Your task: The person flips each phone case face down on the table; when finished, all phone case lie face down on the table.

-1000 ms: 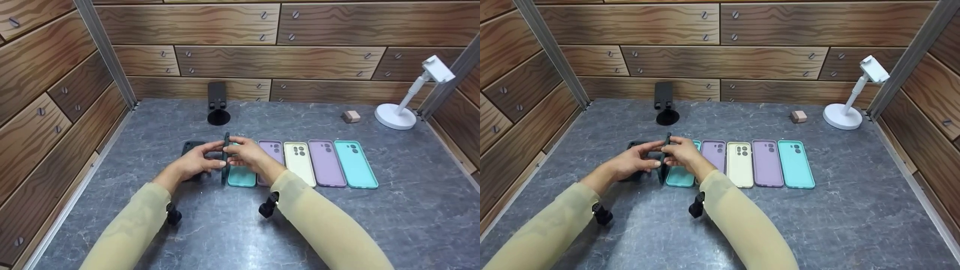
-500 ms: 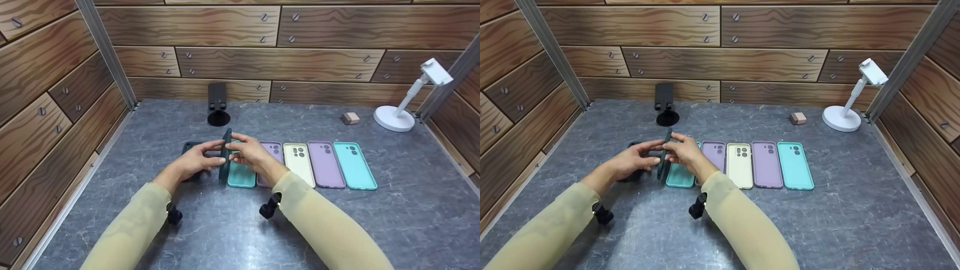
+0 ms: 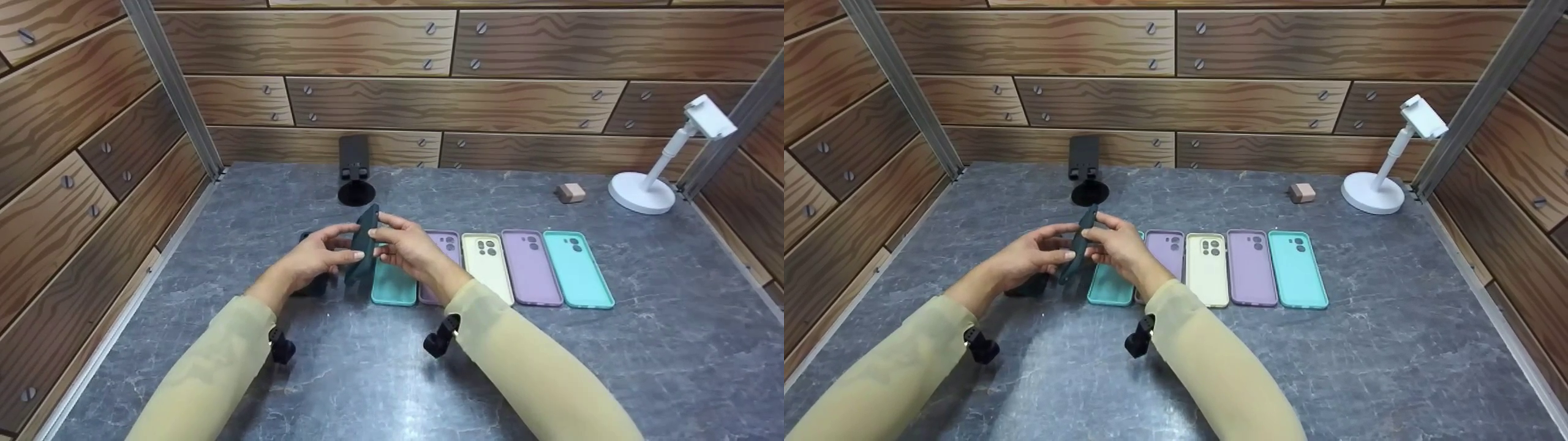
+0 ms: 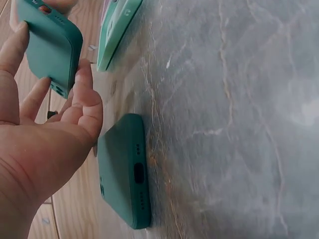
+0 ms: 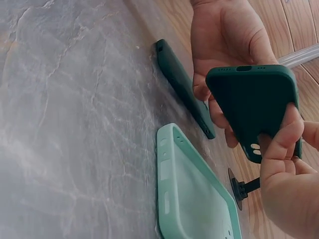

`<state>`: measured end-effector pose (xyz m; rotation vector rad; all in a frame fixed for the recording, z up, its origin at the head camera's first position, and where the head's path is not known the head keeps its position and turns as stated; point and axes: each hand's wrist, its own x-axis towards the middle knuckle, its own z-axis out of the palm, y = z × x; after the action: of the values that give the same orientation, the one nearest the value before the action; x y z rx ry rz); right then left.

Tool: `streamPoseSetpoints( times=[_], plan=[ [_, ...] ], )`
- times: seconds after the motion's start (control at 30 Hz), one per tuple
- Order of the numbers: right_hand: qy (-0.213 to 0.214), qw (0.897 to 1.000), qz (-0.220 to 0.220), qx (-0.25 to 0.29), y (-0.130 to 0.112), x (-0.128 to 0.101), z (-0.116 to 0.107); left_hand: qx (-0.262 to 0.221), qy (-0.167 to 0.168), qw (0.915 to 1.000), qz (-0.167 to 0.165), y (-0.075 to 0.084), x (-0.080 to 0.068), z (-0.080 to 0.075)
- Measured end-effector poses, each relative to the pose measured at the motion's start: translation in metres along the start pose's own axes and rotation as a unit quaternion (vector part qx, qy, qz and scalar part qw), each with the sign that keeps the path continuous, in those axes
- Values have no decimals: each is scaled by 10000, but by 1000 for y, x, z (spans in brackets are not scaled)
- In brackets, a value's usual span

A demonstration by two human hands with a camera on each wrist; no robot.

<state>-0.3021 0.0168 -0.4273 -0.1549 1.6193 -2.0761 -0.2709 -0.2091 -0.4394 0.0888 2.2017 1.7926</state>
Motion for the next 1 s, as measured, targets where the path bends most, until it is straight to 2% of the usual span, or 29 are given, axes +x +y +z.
streamPoseSetpoints(
  times=[0.17, 0.33, 0.63, 1.0],
  plan=[
    [145, 9986, -12, -514, 3, 0, 3, 239, 486, 9985, 13, -4, -1, -7],
    [279, 9941, -108, -1046, 9, 3, 4, 375, 756, 9964, -46, -9, -1, -11],
    [353, 9860, -118, -1626, 17, 5, 4, 574, 837, 9948, 58, -15, -3, -11],
    [552, 9734, -145, -2221, 22, 7, 6, 577, 860, 9944, 222, -17, -6, -13]
  ],
)
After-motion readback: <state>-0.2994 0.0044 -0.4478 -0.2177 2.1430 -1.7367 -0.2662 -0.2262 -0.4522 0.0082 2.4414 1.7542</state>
